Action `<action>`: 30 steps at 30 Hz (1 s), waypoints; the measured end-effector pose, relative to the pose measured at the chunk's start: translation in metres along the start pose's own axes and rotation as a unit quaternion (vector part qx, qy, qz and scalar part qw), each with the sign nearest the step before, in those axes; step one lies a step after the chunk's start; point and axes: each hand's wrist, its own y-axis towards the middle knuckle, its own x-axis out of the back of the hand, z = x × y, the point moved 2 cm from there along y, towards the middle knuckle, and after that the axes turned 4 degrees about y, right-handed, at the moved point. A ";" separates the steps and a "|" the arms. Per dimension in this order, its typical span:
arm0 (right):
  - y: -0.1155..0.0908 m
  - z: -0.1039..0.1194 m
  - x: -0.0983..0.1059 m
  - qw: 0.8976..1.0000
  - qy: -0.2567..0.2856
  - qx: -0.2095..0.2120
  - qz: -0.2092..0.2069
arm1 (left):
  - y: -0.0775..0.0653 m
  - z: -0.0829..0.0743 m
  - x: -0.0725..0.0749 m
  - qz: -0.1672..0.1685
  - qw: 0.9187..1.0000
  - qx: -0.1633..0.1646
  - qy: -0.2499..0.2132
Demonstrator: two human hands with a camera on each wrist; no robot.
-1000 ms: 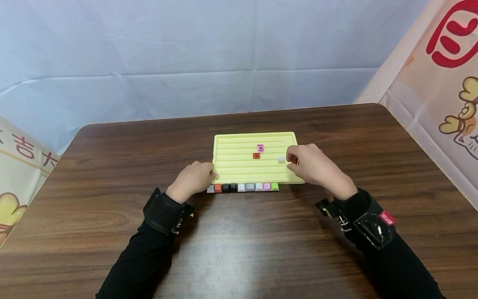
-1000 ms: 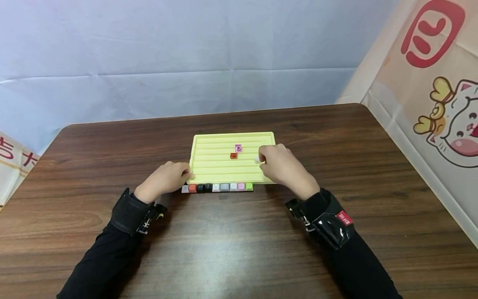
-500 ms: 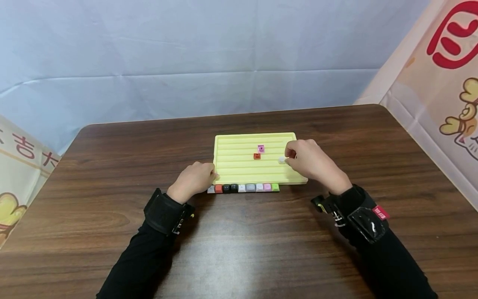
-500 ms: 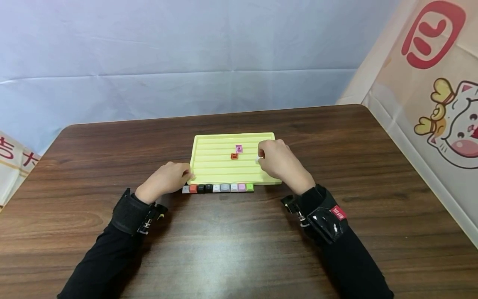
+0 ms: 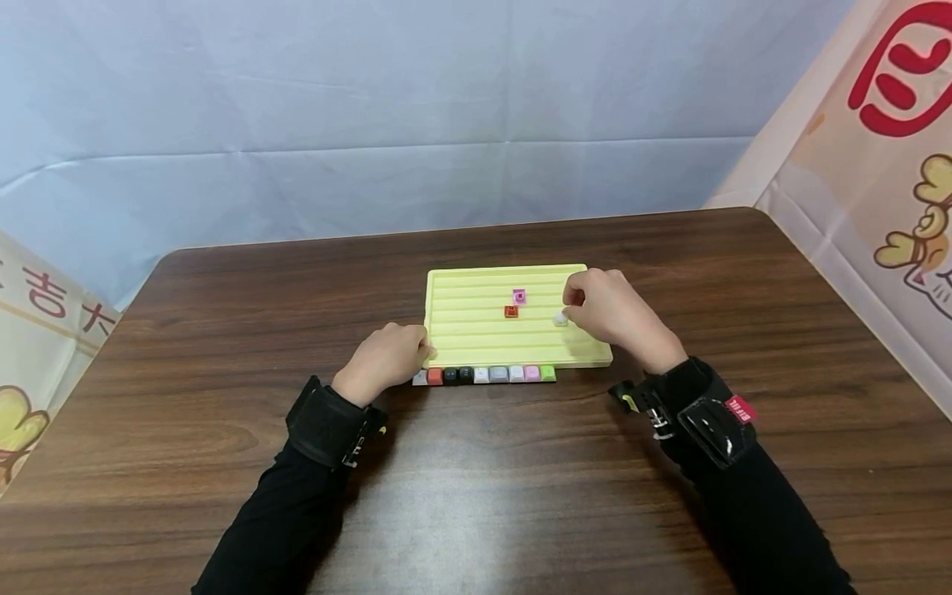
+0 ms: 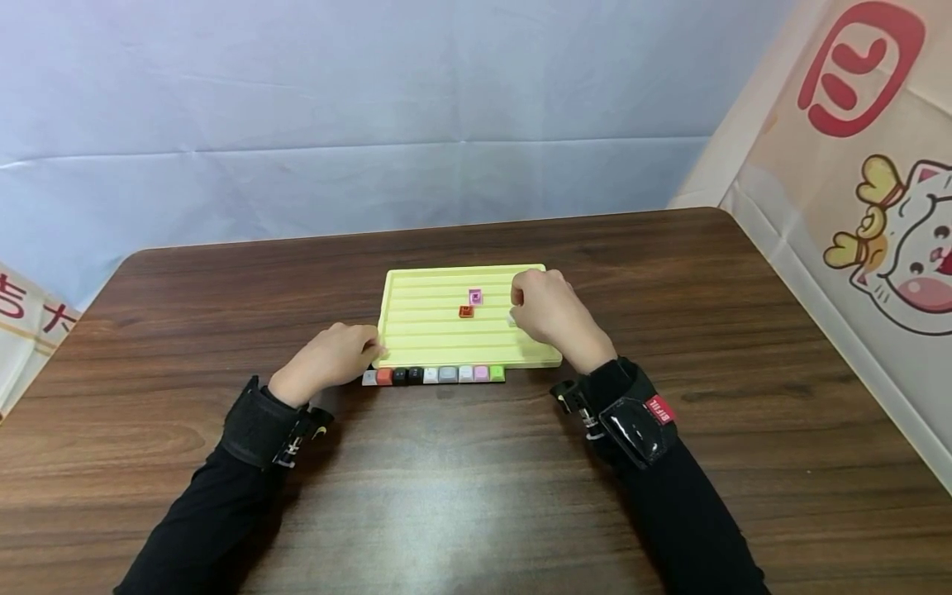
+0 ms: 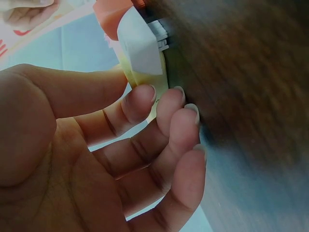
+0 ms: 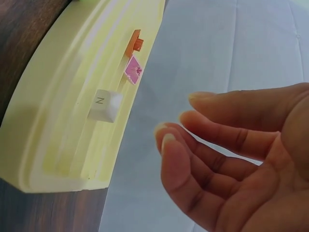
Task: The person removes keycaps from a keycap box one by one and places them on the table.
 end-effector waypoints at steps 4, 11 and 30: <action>0.003 0.000 -0.001 1.000 0.013 -0.004 0.001 | 0.000 0.000 0.000 0.001 1.000 0.002 -0.003; 0.012 -0.011 -0.010 1.000 0.026 -0.007 -0.004 | 0.000 0.000 0.000 0.002 1.000 0.006 -0.006; 0.021 -0.016 -0.021 0.998 0.013 -0.042 0.040 | 0.000 -0.001 0.001 0.004 1.000 0.004 -0.010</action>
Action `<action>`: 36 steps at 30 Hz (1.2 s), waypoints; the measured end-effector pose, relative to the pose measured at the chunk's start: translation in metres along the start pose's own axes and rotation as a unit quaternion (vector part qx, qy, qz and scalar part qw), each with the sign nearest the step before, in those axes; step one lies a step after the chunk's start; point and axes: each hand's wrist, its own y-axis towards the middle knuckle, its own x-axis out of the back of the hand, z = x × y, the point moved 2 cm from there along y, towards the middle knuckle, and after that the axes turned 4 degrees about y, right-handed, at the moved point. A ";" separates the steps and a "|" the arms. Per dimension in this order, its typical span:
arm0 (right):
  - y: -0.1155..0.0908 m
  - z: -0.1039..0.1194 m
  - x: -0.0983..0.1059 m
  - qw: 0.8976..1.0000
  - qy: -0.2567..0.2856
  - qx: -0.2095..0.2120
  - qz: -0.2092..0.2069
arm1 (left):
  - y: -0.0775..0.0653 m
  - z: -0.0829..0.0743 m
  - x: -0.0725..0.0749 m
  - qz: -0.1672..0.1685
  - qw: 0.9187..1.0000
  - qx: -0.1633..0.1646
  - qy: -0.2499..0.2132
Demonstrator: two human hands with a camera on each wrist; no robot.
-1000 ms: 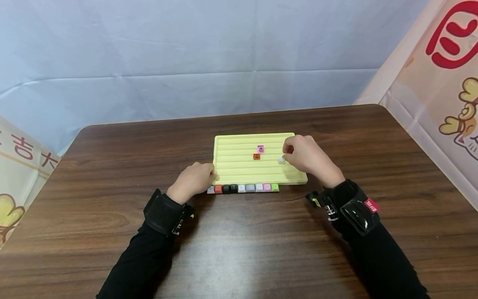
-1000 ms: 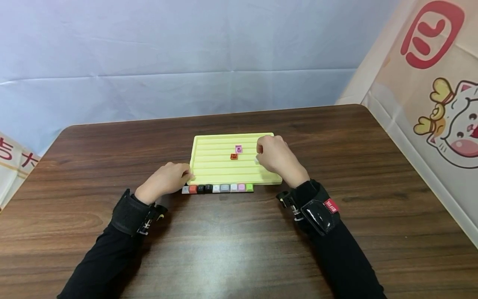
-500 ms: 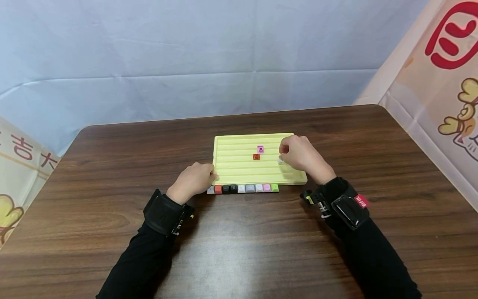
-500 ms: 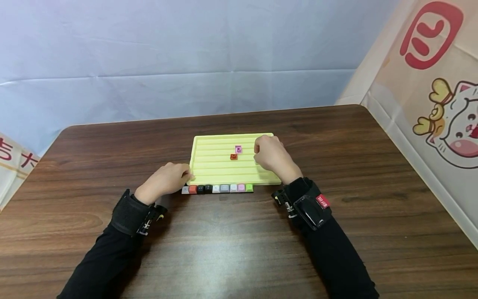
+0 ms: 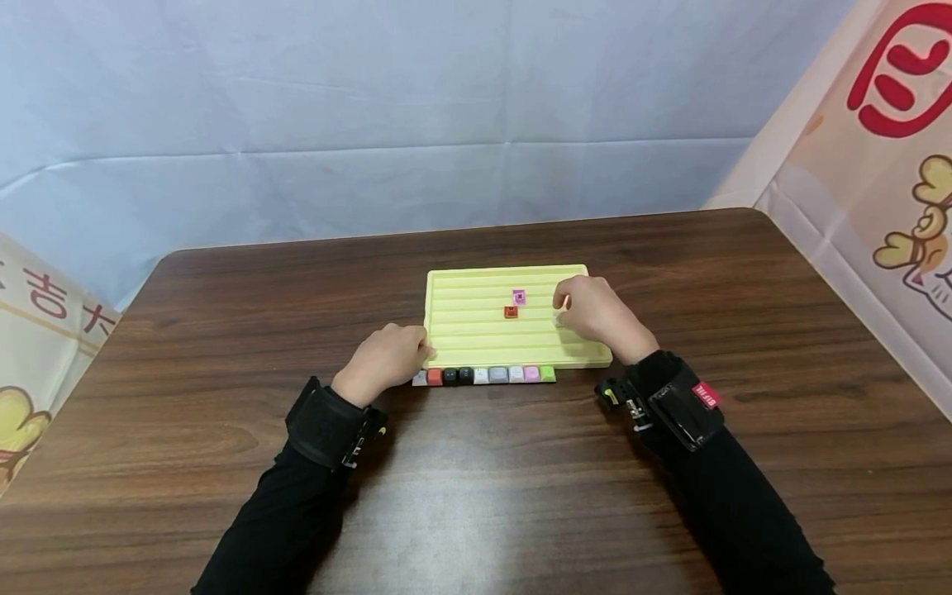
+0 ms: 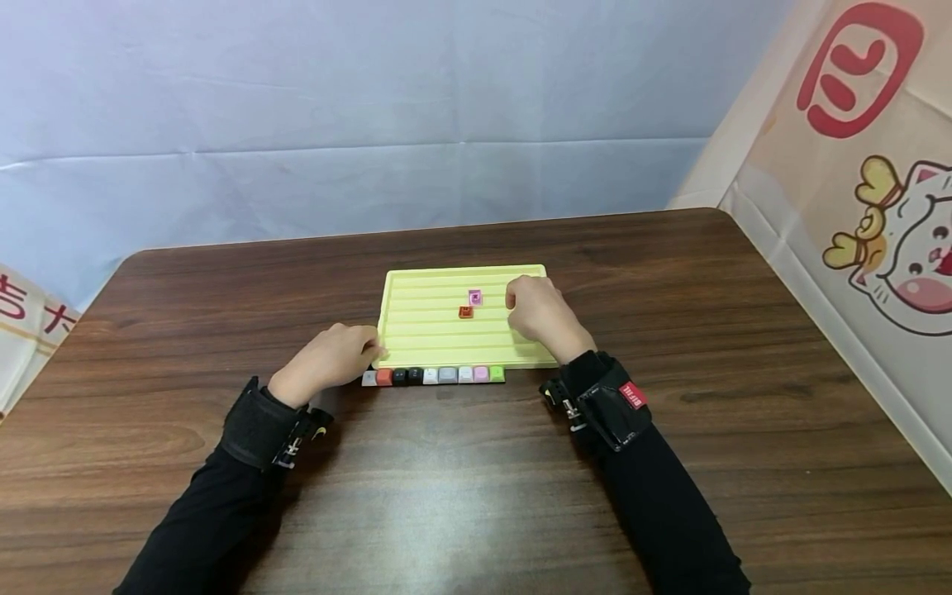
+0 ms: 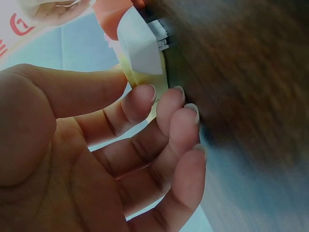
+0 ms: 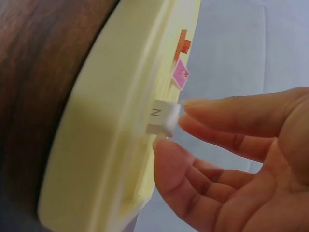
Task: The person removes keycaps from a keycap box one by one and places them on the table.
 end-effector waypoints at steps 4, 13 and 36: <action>0.001 -0.002 -0.002 1.000 -0.001 0.002 0.006 | 0.000 0.000 0.000 0.000 1.000 -0.002 0.000; 0.003 -0.003 -0.004 1.000 -0.006 -0.006 0.010 | 0.000 0.000 0.001 0.000 1.000 -0.002 0.003; 0.002 -0.003 -0.002 1.000 0.010 -0.021 0.009 | 0.002 0.002 -0.001 0.006 1.000 -0.002 0.011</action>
